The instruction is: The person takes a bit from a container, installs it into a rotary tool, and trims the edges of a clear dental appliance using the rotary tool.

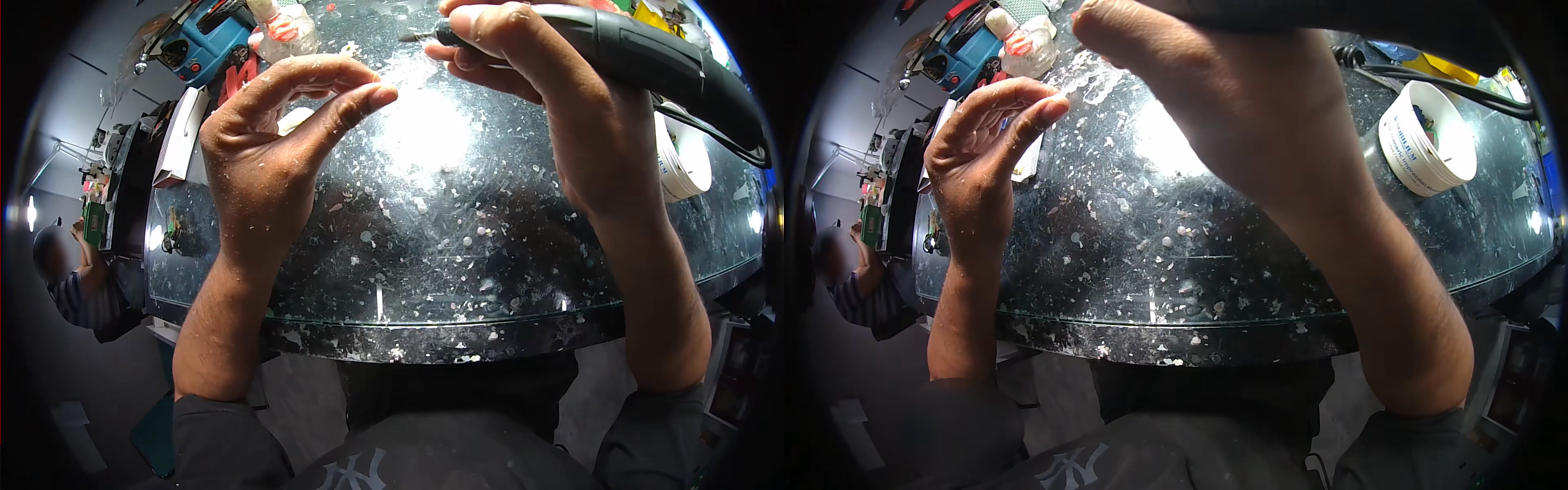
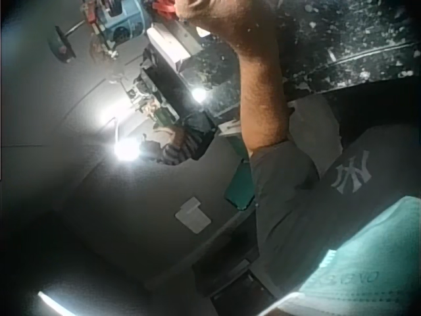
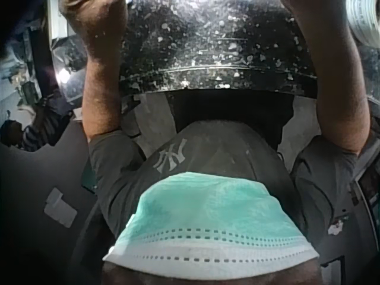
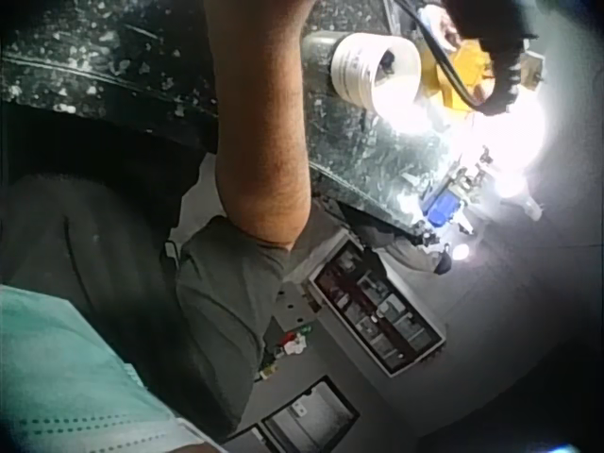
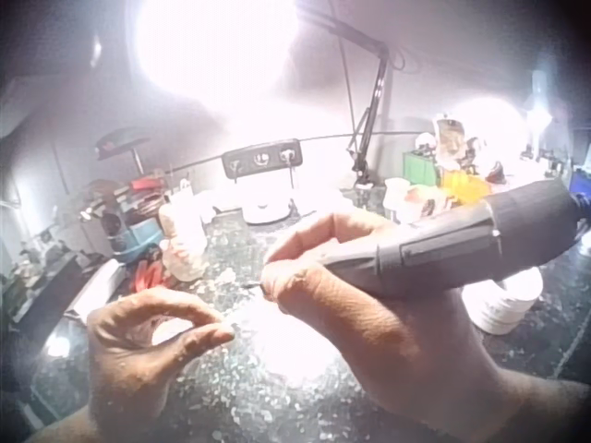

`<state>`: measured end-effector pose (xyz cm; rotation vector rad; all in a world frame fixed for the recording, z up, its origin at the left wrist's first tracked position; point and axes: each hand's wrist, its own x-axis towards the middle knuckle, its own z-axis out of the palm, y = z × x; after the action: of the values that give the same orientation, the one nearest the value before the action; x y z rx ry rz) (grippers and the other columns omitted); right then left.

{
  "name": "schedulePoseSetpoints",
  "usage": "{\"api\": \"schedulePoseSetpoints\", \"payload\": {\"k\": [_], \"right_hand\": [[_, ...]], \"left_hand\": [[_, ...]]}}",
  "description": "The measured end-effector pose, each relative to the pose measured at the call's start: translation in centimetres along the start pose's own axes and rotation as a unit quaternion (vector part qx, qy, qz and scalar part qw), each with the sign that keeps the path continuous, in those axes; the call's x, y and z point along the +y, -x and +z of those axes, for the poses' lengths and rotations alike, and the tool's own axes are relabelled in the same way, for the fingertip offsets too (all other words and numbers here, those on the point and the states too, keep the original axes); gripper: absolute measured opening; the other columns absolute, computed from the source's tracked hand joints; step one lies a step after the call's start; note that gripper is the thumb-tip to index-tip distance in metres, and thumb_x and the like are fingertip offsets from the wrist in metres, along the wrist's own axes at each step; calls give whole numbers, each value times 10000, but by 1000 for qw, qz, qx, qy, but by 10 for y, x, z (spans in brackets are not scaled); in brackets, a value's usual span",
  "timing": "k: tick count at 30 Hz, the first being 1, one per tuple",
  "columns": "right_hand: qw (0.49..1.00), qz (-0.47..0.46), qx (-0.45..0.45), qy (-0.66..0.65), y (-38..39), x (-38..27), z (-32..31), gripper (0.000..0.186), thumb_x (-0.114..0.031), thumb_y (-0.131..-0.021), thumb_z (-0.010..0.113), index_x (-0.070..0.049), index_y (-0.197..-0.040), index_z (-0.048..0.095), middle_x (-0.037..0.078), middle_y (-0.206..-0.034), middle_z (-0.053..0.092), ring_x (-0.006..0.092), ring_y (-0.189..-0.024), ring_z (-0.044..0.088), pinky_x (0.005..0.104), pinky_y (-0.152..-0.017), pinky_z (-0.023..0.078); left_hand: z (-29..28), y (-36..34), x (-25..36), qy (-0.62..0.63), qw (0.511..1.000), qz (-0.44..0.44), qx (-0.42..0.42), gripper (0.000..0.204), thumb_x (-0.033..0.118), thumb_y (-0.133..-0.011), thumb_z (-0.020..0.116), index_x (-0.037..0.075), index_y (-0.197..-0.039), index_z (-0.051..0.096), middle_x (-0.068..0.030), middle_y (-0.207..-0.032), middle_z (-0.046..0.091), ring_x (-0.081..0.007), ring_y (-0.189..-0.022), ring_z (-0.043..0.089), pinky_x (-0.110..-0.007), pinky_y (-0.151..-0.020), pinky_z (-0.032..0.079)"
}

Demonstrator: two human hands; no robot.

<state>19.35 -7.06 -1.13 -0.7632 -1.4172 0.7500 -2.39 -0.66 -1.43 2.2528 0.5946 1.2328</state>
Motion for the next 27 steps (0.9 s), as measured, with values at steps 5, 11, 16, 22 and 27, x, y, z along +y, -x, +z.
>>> {"api": "schedulePoseSetpoints", "payload": {"k": [5, 11, 16, 22, 27], "right_hand": [[1000, -3, -9, -4, -2, 2, 2, 290, -99, -910, 633, 30, -1163, 575, 126, -1075, 630, 171, -988, 632, 307, -909, 529], [1000, -3, -17, -3, -1, 3, 3, 292, -98, -910, 634, 30, -1165, 573, 128, -1079, 628, 172, -992, 631, 308, -910, 529], [1000, -5, -26, -3, -2, 3, 5, 294, -98, -910, 634, 31, -1167, 572, 130, -1082, 627, 172, -996, 630, 308, -910, 528], [999, -7, -36, -3, -1, 3, 3, 296, -98, -909, 634, 31, -1169, 570, 131, -1086, 626, 173, -1000, 629, 308, -911, 527], [999, -10, -45, -3, -1, 3, 4, 298, -97, -909, 634, 32, -1170, 569, 133, -1089, 625, 174, -1004, 629, 309, -911, 527]], "left_hand": [[-5, 1, 0, -24, 1000, 4, -2, 187, 20, -797, 743, -1, -972, 680, -88, -935, 694, -151, -930, 665, -268, -861, 533], [-3, 1, -2, -37, 999, 11, 2, 177, 8, -796, 740, -6, -961, 676, -80, -930, 688, -144, -921, 660, -267, -857, 526], [-4, 1, -2, -40, 999, 17, -3, 179, 2, -797, 737, -12, -963, 671, -84, -928, 685, -141, -919, 657, -265, -858, 522], [-3, 1, -1, -38, 999, 7, -7, 184, -6, -802, 729, -25, -971, 661, -95, -933, 685, -150, -920, 659, -273, -858, 525], [-3, 1, -2, -33, 999, 18, -12, 185, -10, -805, 724, -31, -975, 655, -104, -932, 684, -153, -917, 660, -274, -858, 530]]}}
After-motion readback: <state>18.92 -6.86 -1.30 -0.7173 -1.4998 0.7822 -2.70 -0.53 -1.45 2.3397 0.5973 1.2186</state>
